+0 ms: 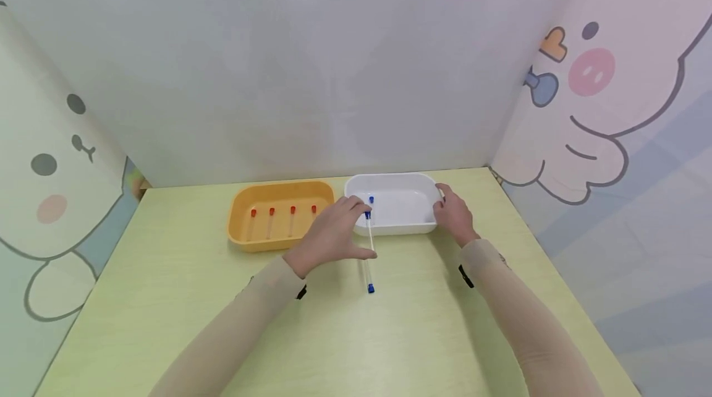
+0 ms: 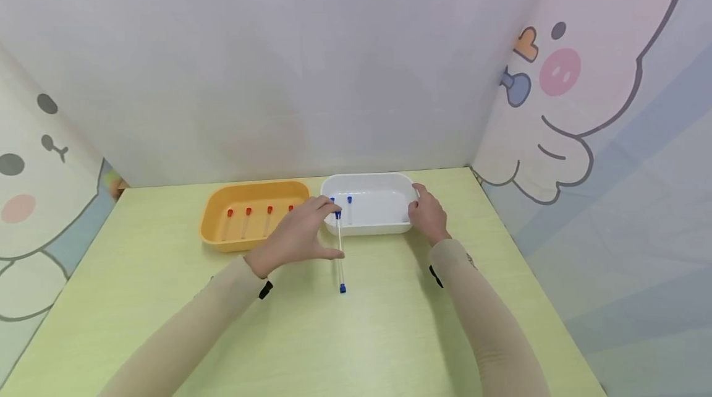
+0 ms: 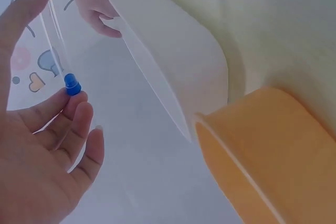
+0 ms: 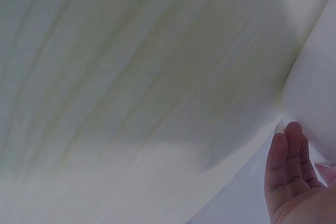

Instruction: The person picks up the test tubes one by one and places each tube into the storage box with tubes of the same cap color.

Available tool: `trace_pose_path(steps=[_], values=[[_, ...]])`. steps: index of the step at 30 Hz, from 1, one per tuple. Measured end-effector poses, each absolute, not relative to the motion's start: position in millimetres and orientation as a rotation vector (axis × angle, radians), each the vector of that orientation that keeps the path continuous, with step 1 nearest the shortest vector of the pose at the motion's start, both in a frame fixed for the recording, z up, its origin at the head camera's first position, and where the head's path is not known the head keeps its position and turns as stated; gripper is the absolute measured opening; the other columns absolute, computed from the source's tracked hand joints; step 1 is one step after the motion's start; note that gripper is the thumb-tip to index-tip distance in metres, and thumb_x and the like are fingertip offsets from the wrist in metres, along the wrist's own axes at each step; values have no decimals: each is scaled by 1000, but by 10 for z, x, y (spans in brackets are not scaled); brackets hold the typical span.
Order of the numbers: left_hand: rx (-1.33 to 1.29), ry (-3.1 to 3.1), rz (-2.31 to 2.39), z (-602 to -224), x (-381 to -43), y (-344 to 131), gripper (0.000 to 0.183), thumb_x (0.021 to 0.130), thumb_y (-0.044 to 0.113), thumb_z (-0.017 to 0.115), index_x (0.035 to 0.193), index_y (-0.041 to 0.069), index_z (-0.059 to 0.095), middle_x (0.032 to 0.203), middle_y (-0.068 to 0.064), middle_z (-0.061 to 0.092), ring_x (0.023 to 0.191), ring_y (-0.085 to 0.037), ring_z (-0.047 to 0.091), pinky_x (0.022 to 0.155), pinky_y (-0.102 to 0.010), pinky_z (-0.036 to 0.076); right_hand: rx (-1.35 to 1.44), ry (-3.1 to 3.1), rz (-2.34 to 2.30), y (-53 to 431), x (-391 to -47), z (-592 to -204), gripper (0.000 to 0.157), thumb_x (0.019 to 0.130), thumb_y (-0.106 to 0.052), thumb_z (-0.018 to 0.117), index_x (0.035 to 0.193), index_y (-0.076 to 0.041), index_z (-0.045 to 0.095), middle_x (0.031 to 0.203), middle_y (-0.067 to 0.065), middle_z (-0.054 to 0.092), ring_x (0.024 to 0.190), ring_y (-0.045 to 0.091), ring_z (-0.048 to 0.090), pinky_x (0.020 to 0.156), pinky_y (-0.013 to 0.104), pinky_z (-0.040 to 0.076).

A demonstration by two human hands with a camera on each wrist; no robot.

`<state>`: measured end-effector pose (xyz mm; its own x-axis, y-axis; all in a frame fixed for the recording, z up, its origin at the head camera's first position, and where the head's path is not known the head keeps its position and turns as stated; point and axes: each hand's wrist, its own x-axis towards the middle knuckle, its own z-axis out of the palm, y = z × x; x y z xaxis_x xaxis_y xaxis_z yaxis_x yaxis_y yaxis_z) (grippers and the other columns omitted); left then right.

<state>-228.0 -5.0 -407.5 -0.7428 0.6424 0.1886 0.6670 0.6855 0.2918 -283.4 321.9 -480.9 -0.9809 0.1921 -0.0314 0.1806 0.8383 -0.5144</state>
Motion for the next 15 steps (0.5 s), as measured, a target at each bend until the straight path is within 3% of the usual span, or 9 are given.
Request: trace_pose_path(steps=[6,15], values=[[-1115,-2806,-572,-4023,-2471,46,90,73,58,88,141,7,59,135,-6,61,120,-24,58,94,-38,56,-298,-2986,831,3211,-2800,-4803,58,102,-18,41,160,-15,35,124,23,64,93,32,61,69,37,48],[-1050,-2891,-580,-3942,-2735,213,90,75,59,86,146,12,55,144,-5,56,131,-24,53,112,-43,52,-307,-2984,831,3217,-2821,-4796,57,103,-18,42,159,-16,35,118,21,65,86,29,60,66,35,47]])
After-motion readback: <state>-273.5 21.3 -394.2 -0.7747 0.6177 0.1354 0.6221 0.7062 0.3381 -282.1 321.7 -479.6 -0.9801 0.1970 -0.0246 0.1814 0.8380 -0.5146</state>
